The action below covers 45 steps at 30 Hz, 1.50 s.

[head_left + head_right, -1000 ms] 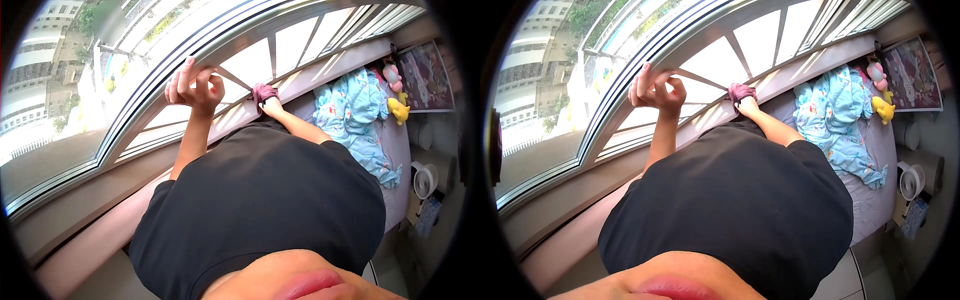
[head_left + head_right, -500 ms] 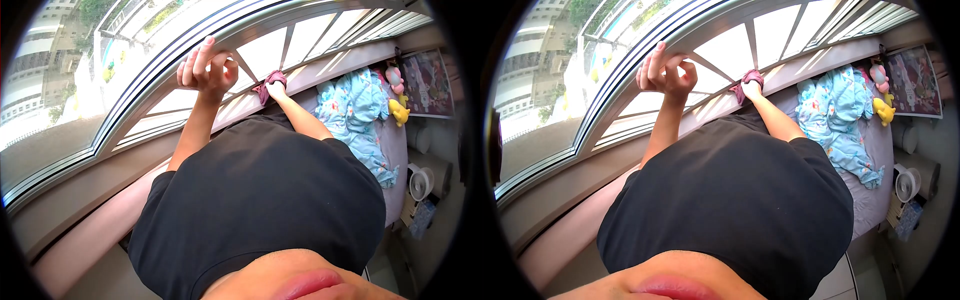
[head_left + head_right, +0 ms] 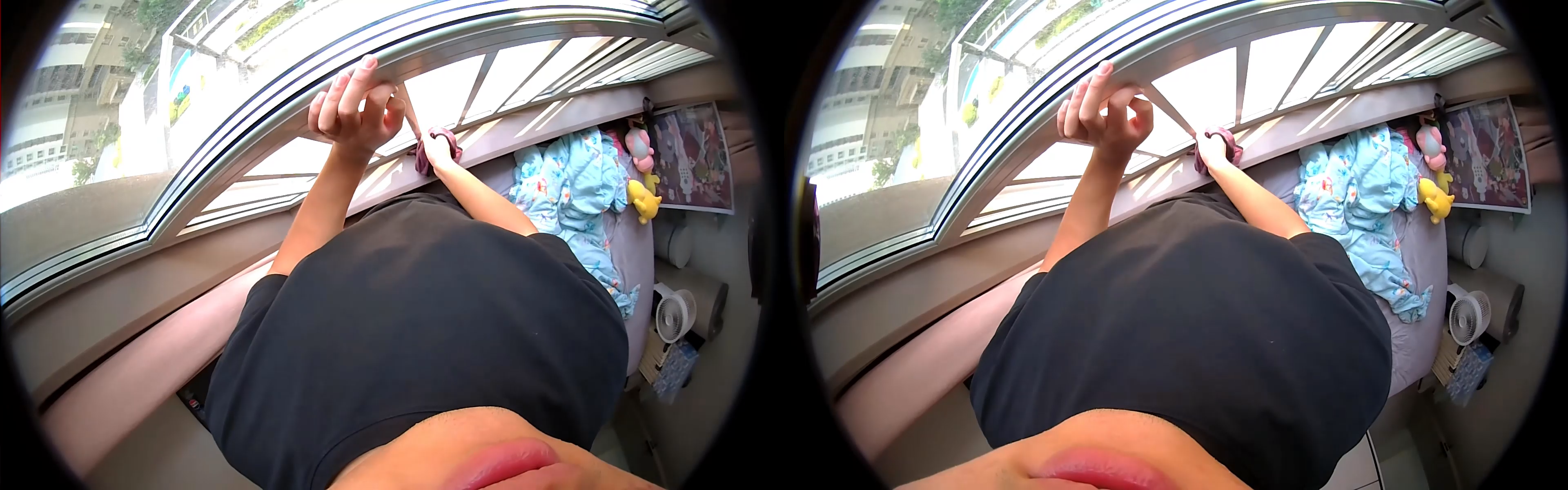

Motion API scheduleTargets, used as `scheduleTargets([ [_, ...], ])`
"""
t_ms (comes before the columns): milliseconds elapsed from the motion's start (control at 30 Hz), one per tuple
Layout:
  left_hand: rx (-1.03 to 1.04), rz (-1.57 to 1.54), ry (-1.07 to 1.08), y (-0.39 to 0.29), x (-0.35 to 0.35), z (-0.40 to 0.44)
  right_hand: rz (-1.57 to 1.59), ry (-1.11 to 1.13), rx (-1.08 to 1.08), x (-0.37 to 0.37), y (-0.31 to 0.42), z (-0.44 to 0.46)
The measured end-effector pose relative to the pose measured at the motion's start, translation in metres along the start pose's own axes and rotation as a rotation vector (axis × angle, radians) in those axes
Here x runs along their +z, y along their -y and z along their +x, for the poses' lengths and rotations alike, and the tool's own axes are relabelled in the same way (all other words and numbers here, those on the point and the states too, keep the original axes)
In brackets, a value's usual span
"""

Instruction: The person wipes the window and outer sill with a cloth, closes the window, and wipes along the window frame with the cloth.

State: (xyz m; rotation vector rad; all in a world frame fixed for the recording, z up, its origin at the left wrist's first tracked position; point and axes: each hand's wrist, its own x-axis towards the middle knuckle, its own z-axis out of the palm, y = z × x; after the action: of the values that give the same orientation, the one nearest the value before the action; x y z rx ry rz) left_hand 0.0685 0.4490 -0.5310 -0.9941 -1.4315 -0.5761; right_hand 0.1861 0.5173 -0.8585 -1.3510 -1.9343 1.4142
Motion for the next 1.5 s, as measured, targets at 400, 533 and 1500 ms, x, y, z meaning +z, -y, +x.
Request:
scheduleTargets([
  [400, 0.031, -0.047, 0.055, 0.0, -0.009, 0.006, 0.103, -0.53, -0.636, -0.043, 0.112, -0.037],
  [533, -0.008, -0.121, 0.086, -0.001, -0.014, 0.009, 0.166, -0.424, -0.72, -0.066, 0.134, -0.037],
  [1500, -0.009, -0.045, 0.071, -0.008, -0.008, 0.008, 0.639, -0.35, -0.614, -0.14, 0.153, 0.024],
])
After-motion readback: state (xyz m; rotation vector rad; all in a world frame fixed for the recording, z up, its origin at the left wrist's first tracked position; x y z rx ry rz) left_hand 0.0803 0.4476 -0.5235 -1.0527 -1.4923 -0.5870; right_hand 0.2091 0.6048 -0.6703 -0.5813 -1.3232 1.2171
